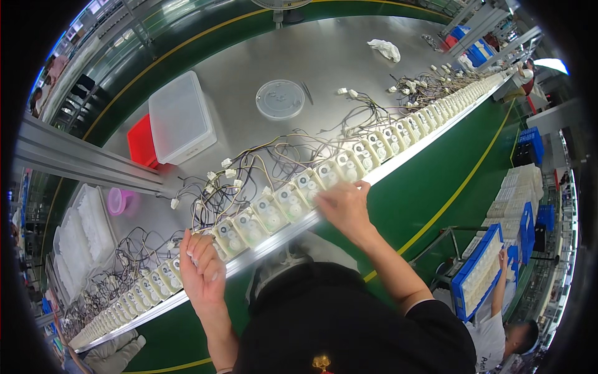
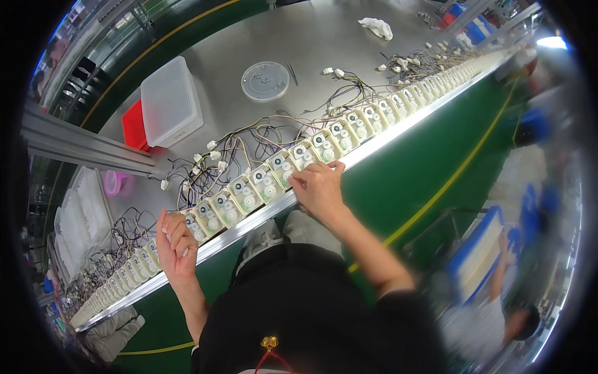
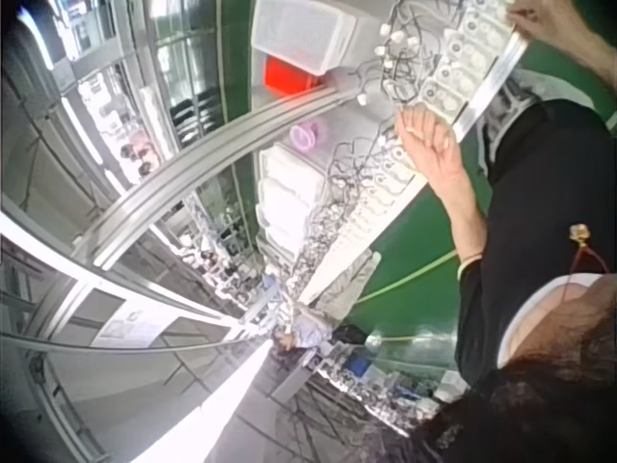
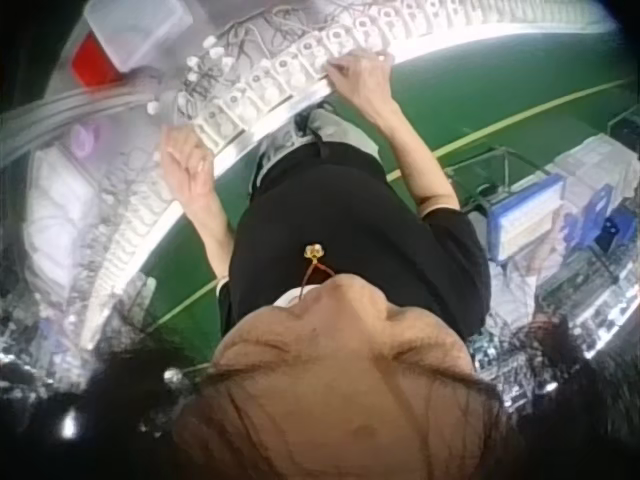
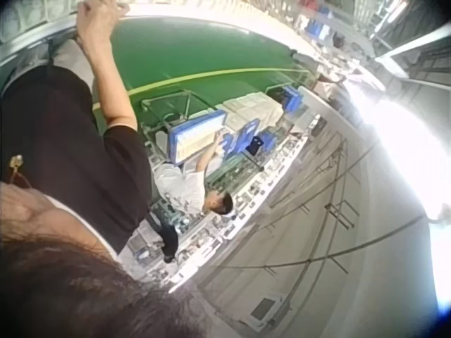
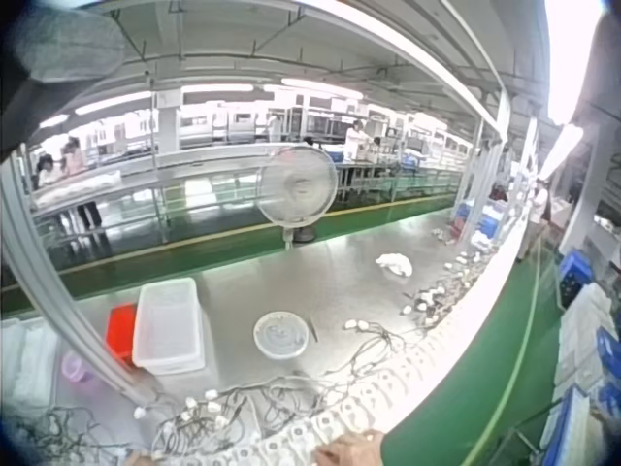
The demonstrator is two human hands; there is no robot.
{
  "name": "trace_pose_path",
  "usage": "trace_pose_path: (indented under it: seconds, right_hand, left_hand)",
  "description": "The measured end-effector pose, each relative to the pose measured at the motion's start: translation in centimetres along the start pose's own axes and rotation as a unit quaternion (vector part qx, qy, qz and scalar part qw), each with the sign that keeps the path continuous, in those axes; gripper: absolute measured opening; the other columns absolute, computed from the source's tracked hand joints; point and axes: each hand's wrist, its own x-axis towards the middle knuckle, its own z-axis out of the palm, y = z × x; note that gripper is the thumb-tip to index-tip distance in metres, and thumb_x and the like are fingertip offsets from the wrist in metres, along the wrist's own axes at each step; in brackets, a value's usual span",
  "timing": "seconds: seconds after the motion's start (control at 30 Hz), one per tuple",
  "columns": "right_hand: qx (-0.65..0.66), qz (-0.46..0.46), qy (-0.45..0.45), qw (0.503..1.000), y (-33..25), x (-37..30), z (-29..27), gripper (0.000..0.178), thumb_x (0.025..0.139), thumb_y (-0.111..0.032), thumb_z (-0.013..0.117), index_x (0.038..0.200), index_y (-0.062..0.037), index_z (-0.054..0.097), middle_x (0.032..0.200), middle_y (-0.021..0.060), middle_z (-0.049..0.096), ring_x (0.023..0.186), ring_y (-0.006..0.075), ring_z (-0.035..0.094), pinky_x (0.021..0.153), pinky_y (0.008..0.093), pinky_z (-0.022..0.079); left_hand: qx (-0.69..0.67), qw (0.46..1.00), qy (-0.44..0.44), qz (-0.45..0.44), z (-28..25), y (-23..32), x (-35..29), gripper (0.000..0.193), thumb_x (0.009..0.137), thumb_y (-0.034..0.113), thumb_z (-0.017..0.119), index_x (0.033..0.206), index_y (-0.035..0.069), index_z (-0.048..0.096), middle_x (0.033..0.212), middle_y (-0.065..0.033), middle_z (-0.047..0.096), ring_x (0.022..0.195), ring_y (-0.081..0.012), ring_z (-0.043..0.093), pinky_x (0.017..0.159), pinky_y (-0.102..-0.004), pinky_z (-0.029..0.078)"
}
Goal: Assembling LED light components on a production line.
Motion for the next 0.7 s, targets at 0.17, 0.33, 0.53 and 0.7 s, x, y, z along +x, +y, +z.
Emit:
trace_pose_path:
  seconds: [0.17, 0.33, 0.53, 0.7]
  right_hand:
    - [0.001, 0.002, -0.004, 1.000, 0.0, 0.1, -0.2, 0.007, 0.072, -0.019, 0.071, 0.071, -0.0121, 0.071, 0.061, -0.0009, 0.061, 0.067, 0.0150, 0.058, 0.080, 0.0385, 0.030]
    - [0.001, 0.006, -0.016, 1.000, -0.4, -0.2, -0.3, 0.008, 0.072, -0.020, 0.071, 0.073, -0.0117, 0.071, 0.063, 0.0003, 0.061, 0.068, 0.0154, 0.057, 0.079, 0.0384, 0.030]
    - [0.024, -0.081, 0.027, 0.996, -3.8, -1.6, 1.2, 0.007, 0.074, -0.017, 0.070, 0.076, -0.0107, 0.068, 0.070, 0.0013, 0.059, 0.071, 0.0177, 0.055, 0.073, 0.0374, 0.032]
    - [-0.010, -0.071, 0.027, 0.997, -7.0, -2.6, 3.9, 0.005, 0.074, -0.015, 0.069, 0.075, -0.0114, 0.067, 0.072, 0.0012, 0.059, 0.071, 0.0181, 0.056, 0.070, 0.0365, 0.034]
  left_hand:
    - [-0.005, 1.000, 0.004, -0.002, -0.1, 0.1, 0.0, 0.034, 0.098, 0.024, 0.038, 0.067, 0.009, 0.037, 0.060, -0.0016, 0.035, 0.042, -0.0086, 0.028, 0.033, -0.0228, 0.016]
    - [-0.008, 1.000, 0.003, -0.001, 0.0, 0.3, 0.0, 0.034, 0.097, 0.024, 0.039, 0.067, 0.009, 0.037, 0.059, -0.0014, 0.034, 0.041, -0.0085, 0.028, 0.033, -0.0229, 0.016]
    - [-0.025, 1.000, -0.006, -0.011, -0.6, 1.7, -0.6, 0.035, 0.097, 0.025, 0.039, 0.067, 0.009, 0.037, 0.060, -0.0013, 0.034, 0.041, -0.0088, 0.027, 0.033, -0.0233, 0.016]
    - [-0.020, 1.000, -0.017, -0.011, -1.4, 5.3, -2.6, 0.035, 0.098, 0.025, 0.038, 0.066, 0.009, 0.037, 0.060, -0.0012, 0.035, 0.041, -0.0088, 0.027, 0.033, -0.0234, 0.016]
